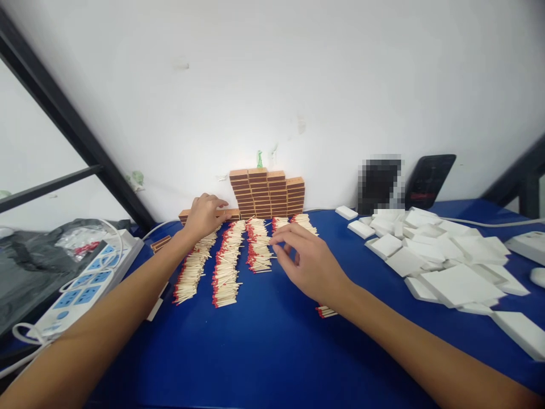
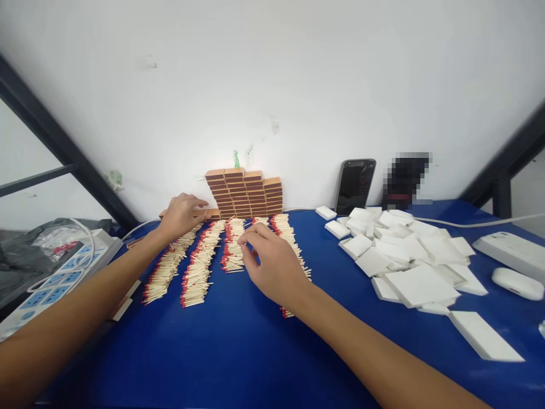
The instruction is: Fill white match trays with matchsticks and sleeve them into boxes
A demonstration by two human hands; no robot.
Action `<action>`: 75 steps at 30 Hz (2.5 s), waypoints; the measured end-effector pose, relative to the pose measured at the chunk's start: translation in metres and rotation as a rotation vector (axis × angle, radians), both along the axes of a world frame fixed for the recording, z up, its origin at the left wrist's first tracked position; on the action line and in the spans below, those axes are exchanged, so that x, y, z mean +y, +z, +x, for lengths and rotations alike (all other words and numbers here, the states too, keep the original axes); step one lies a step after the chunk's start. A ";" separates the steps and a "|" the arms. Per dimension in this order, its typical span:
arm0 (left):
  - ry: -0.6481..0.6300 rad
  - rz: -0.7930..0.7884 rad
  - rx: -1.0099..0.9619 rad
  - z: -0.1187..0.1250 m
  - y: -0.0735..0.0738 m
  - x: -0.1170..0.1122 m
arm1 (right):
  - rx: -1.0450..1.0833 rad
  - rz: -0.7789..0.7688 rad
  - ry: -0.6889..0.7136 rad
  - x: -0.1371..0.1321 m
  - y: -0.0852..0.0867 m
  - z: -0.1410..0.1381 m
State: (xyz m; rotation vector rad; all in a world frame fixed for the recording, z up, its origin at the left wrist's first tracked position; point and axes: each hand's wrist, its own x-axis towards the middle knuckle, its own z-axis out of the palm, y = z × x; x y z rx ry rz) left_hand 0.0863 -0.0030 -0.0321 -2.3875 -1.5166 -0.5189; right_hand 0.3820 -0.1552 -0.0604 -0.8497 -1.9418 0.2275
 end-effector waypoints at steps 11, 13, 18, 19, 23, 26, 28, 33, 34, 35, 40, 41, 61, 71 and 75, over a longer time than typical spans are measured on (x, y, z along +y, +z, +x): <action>0.000 0.011 -0.099 -0.038 0.047 -0.063 | -0.110 0.035 -0.177 0.006 0.014 0.013; 0.038 0.019 -0.115 -0.047 0.046 -0.073 | -0.110 0.023 -0.195 0.007 0.016 0.016; 0.098 -0.073 -0.164 -0.060 0.033 -0.089 | -0.248 -0.037 -0.276 0.017 0.019 0.028; 0.105 -0.094 -0.158 -0.062 0.033 -0.092 | -0.291 -0.041 -0.304 0.019 0.019 0.031; 0.115 -0.166 -0.069 -0.074 0.044 -0.104 | -0.428 -0.055 -0.461 0.028 0.029 0.048; 0.235 -0.160 0.025 -0.084 0.056 -0.106 | -0.549 -0.111 -0.589 0.031 0.042 0.064; 0.313 -0.181 0.095 -0.091 0.056 -0.103 | -0.598 -0.140 -0.680 0.033 0.051 0.078; 0.343 -0.355 0.211 -0.102 0.040 -0.092 | -0.656 -0.295 -0.892 0.044 0.061 0.122; 0.336 -0.359 0.215 -0.102 0.037 -0.091 | -0.680 -0.351 -0.904 0.048 0.060 0.130; 0.330 -0.355 0.215 -0.102 0.035 -0.091 | -0.693 -0.388 -0.910 0.052 0.057 0.137; 0.312 -0.305 0.203 -0.086 0.036 -0.094 | -0.764 -0.503 -0.849 0.072 0.032 0.153; 0.306 -0.287 0.196 -0.081 0.035 -0.095 | -0.777 -0.513 -0.835 0.075 0.027 0.155; -0.562 0.079 -0.276 0.042 -0.005 -0.156 | -0.609 0.055 0.063 -0.013 0.014 0.002; -0.488 0.041 -0.365 0.046 0.001 -0.161 | -0.311 -0.072 0.120 -0.017 0.010 0.000; -0.357 0.110 -0.334 0.030 0.000 -0.146 | -0.266 -0.142 0.078 -0.002 -0.001 0.004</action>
